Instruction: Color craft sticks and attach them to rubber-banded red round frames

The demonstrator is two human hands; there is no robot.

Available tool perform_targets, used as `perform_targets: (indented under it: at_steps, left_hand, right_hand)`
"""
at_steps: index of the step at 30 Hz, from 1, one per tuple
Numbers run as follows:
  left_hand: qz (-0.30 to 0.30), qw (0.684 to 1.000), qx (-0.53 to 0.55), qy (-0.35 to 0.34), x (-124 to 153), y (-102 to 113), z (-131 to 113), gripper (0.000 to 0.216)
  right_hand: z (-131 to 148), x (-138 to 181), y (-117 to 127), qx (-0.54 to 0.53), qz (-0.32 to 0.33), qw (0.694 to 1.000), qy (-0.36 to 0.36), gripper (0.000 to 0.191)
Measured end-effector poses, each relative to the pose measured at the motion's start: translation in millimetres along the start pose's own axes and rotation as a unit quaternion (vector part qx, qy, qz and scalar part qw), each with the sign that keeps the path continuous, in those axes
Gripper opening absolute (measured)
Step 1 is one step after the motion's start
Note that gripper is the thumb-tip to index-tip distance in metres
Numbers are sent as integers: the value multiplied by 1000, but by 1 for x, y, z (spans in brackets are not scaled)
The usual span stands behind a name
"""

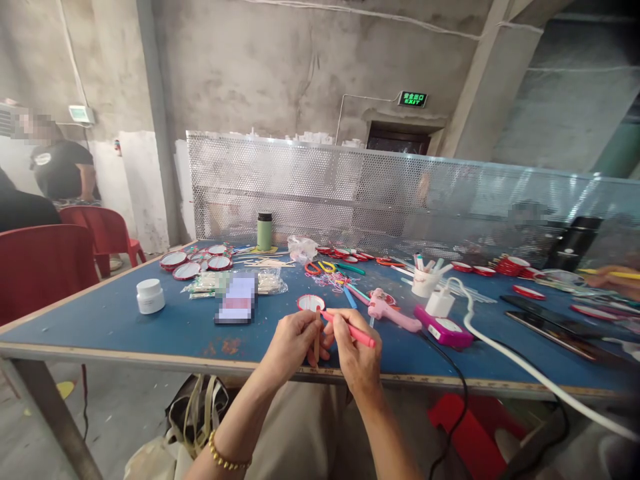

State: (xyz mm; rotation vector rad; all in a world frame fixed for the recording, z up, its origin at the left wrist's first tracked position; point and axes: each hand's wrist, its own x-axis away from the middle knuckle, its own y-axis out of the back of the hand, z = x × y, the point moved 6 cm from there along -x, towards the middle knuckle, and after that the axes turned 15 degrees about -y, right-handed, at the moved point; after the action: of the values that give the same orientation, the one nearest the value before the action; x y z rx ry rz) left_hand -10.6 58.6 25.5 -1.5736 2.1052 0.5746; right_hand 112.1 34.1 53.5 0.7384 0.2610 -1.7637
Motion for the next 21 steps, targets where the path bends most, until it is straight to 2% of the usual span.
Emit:
perform_targets:
  at_steps: [21]
  left_hand:
    - [3, 1000, -13, -9, 0, 0, 0, 35]
  right_hand:
    - [-1, -2, -1, 18, -3, 1000, 19, 27]
